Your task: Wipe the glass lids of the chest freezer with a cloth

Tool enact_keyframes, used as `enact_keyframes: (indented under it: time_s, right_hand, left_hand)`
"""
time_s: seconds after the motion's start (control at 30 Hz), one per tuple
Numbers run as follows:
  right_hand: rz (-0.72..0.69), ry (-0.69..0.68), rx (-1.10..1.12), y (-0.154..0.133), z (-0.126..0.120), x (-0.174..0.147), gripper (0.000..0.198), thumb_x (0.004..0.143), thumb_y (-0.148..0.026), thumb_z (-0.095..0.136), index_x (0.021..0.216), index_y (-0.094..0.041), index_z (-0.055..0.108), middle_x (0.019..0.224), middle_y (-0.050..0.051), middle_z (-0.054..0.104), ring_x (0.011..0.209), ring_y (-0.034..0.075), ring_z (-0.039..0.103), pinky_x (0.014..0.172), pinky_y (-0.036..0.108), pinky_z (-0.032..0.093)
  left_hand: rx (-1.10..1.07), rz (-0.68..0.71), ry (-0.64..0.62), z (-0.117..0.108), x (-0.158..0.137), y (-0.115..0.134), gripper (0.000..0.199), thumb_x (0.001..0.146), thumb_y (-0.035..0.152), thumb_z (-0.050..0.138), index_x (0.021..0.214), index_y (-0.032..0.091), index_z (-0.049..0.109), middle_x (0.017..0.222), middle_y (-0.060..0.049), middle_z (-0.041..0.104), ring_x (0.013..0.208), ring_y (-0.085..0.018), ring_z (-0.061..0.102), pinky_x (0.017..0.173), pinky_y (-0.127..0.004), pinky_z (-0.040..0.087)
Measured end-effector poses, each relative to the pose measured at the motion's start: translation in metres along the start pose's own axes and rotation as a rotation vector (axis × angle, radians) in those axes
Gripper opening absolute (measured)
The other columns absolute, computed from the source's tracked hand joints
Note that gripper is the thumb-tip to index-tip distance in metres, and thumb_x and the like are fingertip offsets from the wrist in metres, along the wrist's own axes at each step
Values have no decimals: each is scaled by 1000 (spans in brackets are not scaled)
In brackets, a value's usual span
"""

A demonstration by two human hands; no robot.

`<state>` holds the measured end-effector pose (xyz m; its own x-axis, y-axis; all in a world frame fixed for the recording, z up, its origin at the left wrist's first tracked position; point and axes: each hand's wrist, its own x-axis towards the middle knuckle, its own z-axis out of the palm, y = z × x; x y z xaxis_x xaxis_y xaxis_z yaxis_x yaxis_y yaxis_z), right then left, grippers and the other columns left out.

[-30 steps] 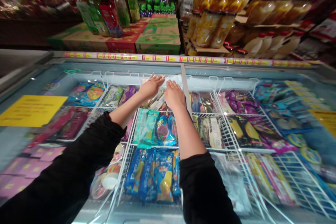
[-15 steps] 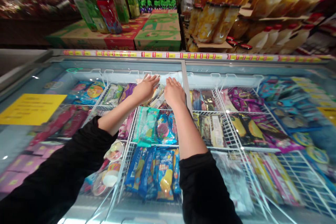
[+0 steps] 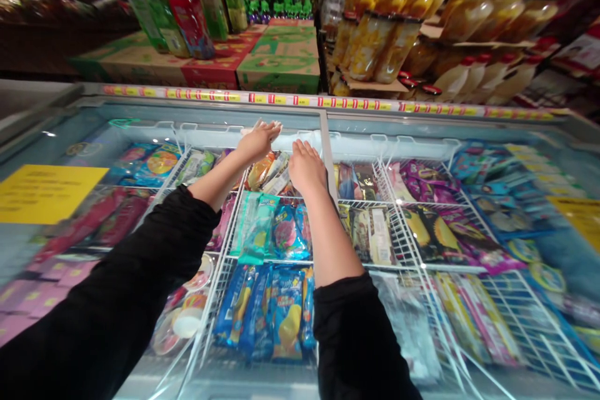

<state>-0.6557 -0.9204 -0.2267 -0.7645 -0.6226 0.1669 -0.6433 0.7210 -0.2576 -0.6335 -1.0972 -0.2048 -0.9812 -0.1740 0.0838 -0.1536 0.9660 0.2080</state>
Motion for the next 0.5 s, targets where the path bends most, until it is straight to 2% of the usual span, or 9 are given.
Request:
enact_keyframes:
  time_s: [0.13,0.3,0.4,0.5]
  right_hand:
    - [4,11,16,-1,0,0,58,105,-20,33,160,-9,47,169,12,45,160,25,36,133,45,27]
    - [13,3,16,-2,0,1,58,105,-18,34,160,-6,47,169,14,44,160,26,36,133,45,26]
    - [13,13,15,-2,0,1,58,105,-18,34,160,-7,48,169,13,45,160,26,36,133,45,27]
    - [8,13,11,-1,1,1,58,105,-18,33,160,-6,47,169,13,45,160,26,37,133,45,28]
  left_hand:
    - [30,28,25,2,-21,-13,65,98,3,42,162,17,47,170,-9,43,160,-25,37,132,-41,31]
    - [22,81,40,8,-43,-14,61,100,4,40,159,16,50,169,-11,45,159,-24,38,131,-40,33]
    - [0,109,28,12,-41,-6,62,100,4,37,159,18,51,170,-9,44,160,-23,38,131,-41,33]
    - [-6,172,30,15,-24,0,62,99,4,38,158,20,52,169,-8,45,159,-21,39,131,-42,32]
